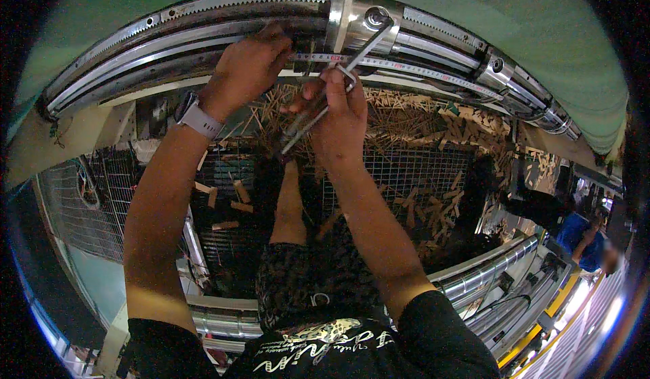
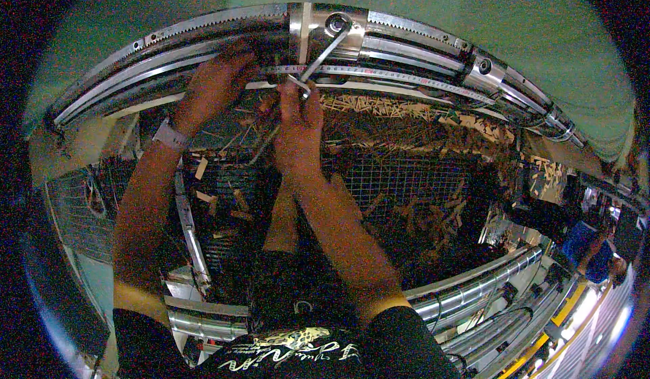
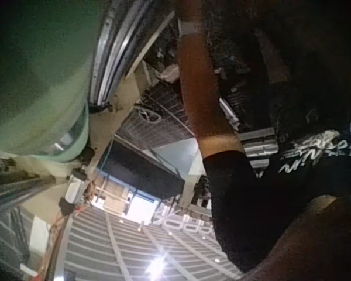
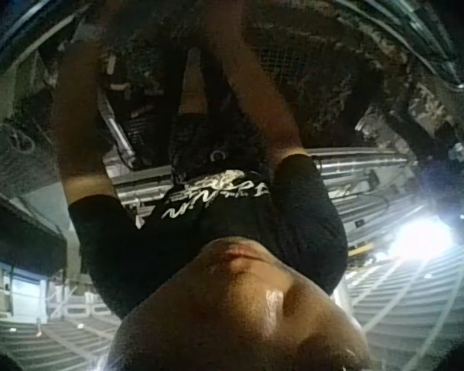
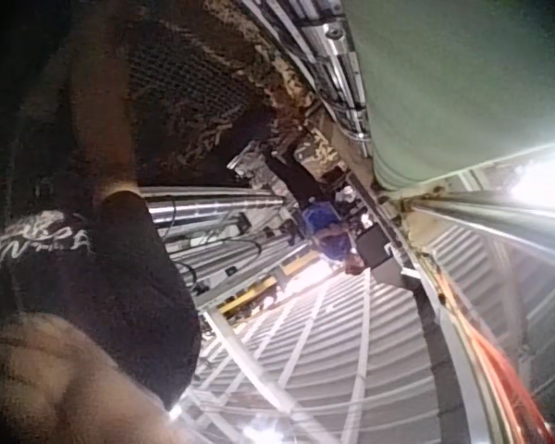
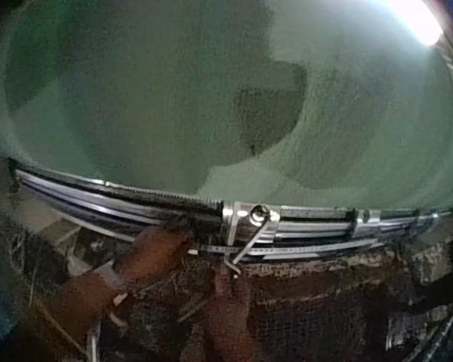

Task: The person uses a wrench to turn bolts on a machine cylinder and then uses a tape measure to check the positioning of machine parts along a graduated rail.

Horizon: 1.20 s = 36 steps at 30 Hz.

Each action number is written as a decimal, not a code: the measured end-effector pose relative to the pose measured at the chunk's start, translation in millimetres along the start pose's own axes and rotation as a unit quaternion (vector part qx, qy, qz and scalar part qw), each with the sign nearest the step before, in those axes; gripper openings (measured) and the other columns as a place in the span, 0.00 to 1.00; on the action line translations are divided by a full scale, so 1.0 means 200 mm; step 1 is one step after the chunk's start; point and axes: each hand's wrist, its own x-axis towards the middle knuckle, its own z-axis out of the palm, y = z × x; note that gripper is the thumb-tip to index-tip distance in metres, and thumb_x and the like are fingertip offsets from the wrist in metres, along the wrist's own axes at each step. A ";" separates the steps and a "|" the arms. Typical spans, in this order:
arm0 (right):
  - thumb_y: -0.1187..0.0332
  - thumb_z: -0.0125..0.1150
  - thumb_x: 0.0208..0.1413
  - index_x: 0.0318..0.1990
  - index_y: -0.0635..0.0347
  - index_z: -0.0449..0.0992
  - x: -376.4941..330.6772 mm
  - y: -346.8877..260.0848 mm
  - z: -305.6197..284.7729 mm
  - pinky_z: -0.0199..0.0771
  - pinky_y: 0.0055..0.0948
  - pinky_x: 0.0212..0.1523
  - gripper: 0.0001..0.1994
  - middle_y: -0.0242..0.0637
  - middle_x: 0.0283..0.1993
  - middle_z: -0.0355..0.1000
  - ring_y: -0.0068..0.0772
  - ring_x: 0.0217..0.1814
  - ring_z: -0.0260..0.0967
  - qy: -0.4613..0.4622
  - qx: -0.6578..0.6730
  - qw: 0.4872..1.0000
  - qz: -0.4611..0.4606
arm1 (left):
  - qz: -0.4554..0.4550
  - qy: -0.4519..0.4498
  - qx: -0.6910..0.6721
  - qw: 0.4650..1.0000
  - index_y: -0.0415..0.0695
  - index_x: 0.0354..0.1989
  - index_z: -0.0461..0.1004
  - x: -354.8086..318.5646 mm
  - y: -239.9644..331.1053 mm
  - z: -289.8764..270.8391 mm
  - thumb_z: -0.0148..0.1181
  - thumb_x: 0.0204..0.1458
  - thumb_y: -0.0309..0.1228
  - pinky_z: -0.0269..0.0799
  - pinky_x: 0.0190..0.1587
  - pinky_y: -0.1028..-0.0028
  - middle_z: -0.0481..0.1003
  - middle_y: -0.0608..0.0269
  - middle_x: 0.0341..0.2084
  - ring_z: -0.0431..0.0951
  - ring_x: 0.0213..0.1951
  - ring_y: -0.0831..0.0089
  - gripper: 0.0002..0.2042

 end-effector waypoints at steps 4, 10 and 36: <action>0.62 0.46 0.55 0.41 0.59 0.62 0.04 0.04 0.05 0.66 0.26 0.31 0.11 0.34 0.34 0.64 0.26 0.30 0.63 -0.043 0.098 0.994 0.009 | -0.032 -0.076 -0.050 0.995 0.41 0.31 0.66 0.02 0.02 -0.07 0.49 0.47 0.31 0.66 0.29 0.59 0.68 0.52 0.32 0.70 0.28 0.51 0.07; 0.61 0.50 0.53 0.33 0.56 0.64 0.04 0.07 -0.07 0.62 0.31 0.23 0.10 0.32 0.21 0.60 0.27 0.18 0.55 -0.027 0.114 0.992 0.054 | 0.004 -0.026 0.008 1.000 0.42 0.30 0.66 -0.01 -0.04 0.02 0.49 0.47 0.31 0.66 0.28 0.59 0.68 0.54 0.30 0.70 0.28 0.53 0.07; 0.65 0.47 0.54 0.42 0.61 0.65 0.02 -0.46 -0.65 0.64 0.25 0.31 0.11 0.33 0.32 0.65 0.24 0.31 0.63 -0.064 -0.346 0.936 0.024 | 0.029 -0.021 0.056 0.998 0.41 0.31 0.66 -0.02 -0.07 0.03 0.48 0.48 0.31 0.67 0.33 0.60 0.68 0.51 0.26 0.70 0.32 0.52 0.07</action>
